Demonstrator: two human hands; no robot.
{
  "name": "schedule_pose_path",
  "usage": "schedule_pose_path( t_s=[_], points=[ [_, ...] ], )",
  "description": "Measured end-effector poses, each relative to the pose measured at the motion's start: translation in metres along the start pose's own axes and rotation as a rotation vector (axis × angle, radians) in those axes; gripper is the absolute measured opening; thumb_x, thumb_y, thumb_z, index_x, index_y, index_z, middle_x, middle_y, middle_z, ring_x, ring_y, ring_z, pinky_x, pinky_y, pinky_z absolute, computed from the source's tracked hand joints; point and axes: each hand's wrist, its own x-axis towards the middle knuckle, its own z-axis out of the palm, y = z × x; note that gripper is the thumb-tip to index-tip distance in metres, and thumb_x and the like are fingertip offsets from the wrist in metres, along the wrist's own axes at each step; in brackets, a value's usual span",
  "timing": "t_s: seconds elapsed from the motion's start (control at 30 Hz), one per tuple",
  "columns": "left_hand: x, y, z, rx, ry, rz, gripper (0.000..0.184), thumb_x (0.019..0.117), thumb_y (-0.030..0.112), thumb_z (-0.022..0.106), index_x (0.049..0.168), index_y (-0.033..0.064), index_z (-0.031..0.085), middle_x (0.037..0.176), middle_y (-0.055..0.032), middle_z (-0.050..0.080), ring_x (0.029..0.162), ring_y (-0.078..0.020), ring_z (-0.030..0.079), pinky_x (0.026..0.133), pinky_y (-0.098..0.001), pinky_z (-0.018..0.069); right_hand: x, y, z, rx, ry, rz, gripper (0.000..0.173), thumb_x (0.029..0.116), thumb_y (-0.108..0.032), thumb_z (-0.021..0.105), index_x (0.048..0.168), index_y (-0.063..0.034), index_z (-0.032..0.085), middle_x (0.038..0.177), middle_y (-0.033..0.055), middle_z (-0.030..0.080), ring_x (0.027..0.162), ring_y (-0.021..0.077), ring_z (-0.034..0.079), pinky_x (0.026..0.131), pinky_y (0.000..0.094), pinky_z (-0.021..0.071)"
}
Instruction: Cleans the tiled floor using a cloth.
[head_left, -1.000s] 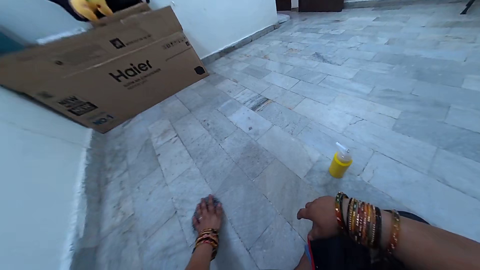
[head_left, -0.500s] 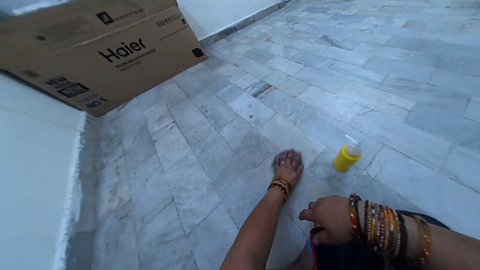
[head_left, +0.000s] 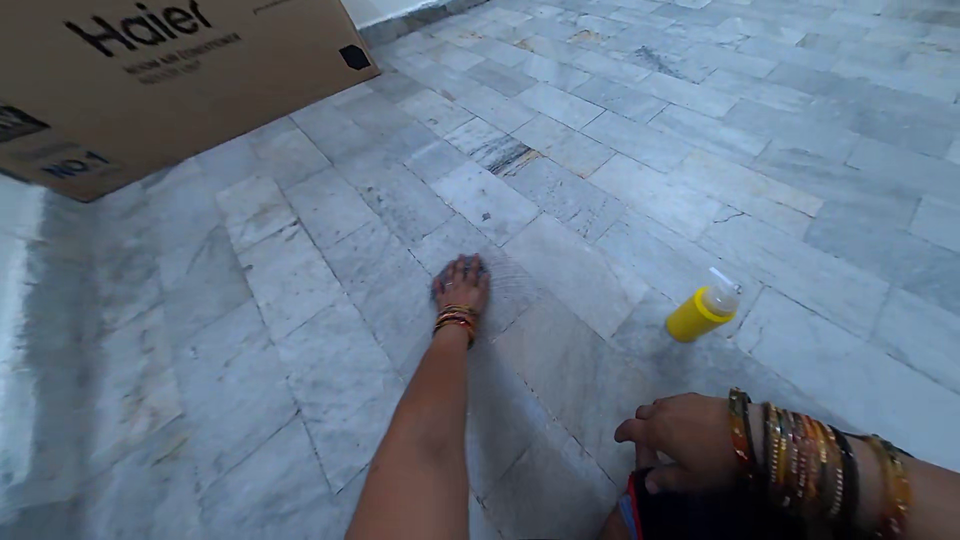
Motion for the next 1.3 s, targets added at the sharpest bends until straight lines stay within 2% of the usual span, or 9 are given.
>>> schedule_pose_path(
  t_s=[0.1, 0.27, 0.37, 0.47, 0.67, 0.97, 1.03, 1.13, 1.3],
  points=[
    [-0.036, -0.078, -0.017, 0.017, 0.062, -0.143, 0.057, 0.1105, 0.047, 0.035, 0.162, 0.0228, 0.033, 0.17, -0.0156, 0.025, 0.157, -0.0406, 0.02, 0.121, -0.0703, 0.0141, 0.002, 0.002, 0.001, 0.011, 0.018, 0.013, 0.057, 0.1064, -0.036, 0.058, 0.154, -0.007, 0.045, 0.137, 0.0246, 0.061, 0.127, 0.044, 0.059, 0.105, 0.0619, 0.0446],
    [-0.125, -0.179, -0.035, 0.047, 0.038, -0.42, 0.061, 0.1106, 0.047, 0.034, 0.164, 0.0198, 0.027, 0.171, -0.018, 0.018, 0.158, -0.0416, 0.015, 0.122, -0.0691, 0.0126, 0.003, 0.001, 0.001, 0.01, 0.033, 0.055, 0.06, 0.1065, -0.037, 0.058, 0.156, -0.007, 0.043, 0.139, 0.0274, 0.059, 0.128, 0.0454, 0.058, 0.106, 0.063, 0.0435],
    [-0.175, -0.203, -0.038, 0.057, 0.025, -0.55, 0.064, 0.1103, 0.048, 0.031, 0.165, 0.0179, 0.022, 0.171, -0.0189, 0.016, 0.159, -0.0405, 0.013, 0.123, -0.0666, 0.0127, 0.002, 0.001, 0.0, 0.014, 0.043, 0.08, 0.06, 0.1066, -0.038, 0.057, 0.156, -0.0067, 0.043, 0.139, 0.0268, 0.06, 0.129, 0.045, 0.058, 0.108, 0.0634, 0.0417],
    [-0.206, -0.196, -0.036, 0.054, 0.009, -0.629, 0.066, 0.1101, 0.05, 0.031, 0.166, 0.0175, 0.02, 0.172, -0.018, 0.014, 0.159, -0.04, 0.011, 0.124, -0.0646, 0.0115, 0.0, -0.001, 0.0, 0.002, 0.055, 0.091, 0.06, 0.1068, -0.037, 0.057, 0.156, -0.006, 0.042, 0.138, 0.0284, 0.06, 0.128, 0.0461, 0.058, 0.107, 0.0643, 0.0415],
    [-0.224, -0.135, -0.019, 0.098, -0.023, -0.534, 0.07, 0.1088, 0.053, 0.032, 0.166, 0.0155, 0.019, 0.172, -0.0198, 0.013, 0.159, -0.0399, 0.012, 0.124, -0.0646, 0.0114, -0.008, -0.015, 0.001, -0.051, 0.095, 0.084, 0.06, 0.1068, -0.038, 0.056, 0.157, -0.0076, 0.041, 0.14, 0.0289, 0.058, 0.128, 0.0463, 0.058, 0.106, 0.0638, 0.0429],
    [-0.197, 0.033, 0.022, 0.078, -0.112, 0.007, 0.066, 0.1069, 0.054, 0.031, 0.163, 0.0198, 0.031, 0.17, -0.0169, 0.022, 0.159, -0.0384, 0.014, 0.125, -0.0642, 0.0056, -0.019, -0.028, 0.003, -0.102, 0.121, 0.025, 0.06, 0.1065, -0.038, 0.057, 0.157, -0.0087, 0.041, 0.144, 0.0293, 0.054, 0.128, 0.0472, 0.057, 0.104, 0.0643, 0.0445],
    [-0.187, 0.073, 0.031, 0.069, -0.156, 0.117, 0.064, 0.1068, 0.056, 0.031, 0.162, 0.0232, 0.034, 0.17, -0.0138, 0.023, 0.159, -0.0349, 0.015, 0.125, -0.063, 0.0044, -0.019, -0.029, 0.004, -0.106, 0.116, 0.011, 0.06, 0.1067, -0.037, 0.057, 0.157, -0.008, 0.04, 0.144, 0.0296, 0.053, 0.128, 0.0474, 0.057, 0.104, 0.0641, 0.0445],
    [-0.168, 0.125, 0.033, 0.048, -0.273, 0.208, 0.063, 0.1074, 0.057, 0.029, 0.164, 0.0296, 0.027, 0.174, -0.0067, 0.014, 0.161, -0.0287, 0.006, 0.126, -0.0608, -0.0007, -0.017, -0.026, 0.004, -0.107, 0.094, 0.003, 0.06, 0.1073, -0.038, 0.055, 0.156, -0.0069, 0.041, 0.144, 0.0298, 0.053, 0.127, 0.0473, 0.057, 0.104, 0.0632, 0.0448],
    [-0.13, 0.174, 0.036, -0.008, -0.277, 0.356, 0.058, 0.1094, 0.052, 0.032, 0.164, 0.033, 0.028, 0.174, -0.0018, 0.014, 0.161, -0.0255, 0.005, 0.126, -0.0613, -0.0022, -0.008, -0.013, 0.004, -0.091, 0.065, 0.004, 0.06, 0.1072, -0.038, 0.056, 0.156, -0.0064, 0.041, 0.141, 0.0298, 0.055, 0.125, 0.0474, 0.058, 0.103, 0.063, 0.0456]
  ],
)
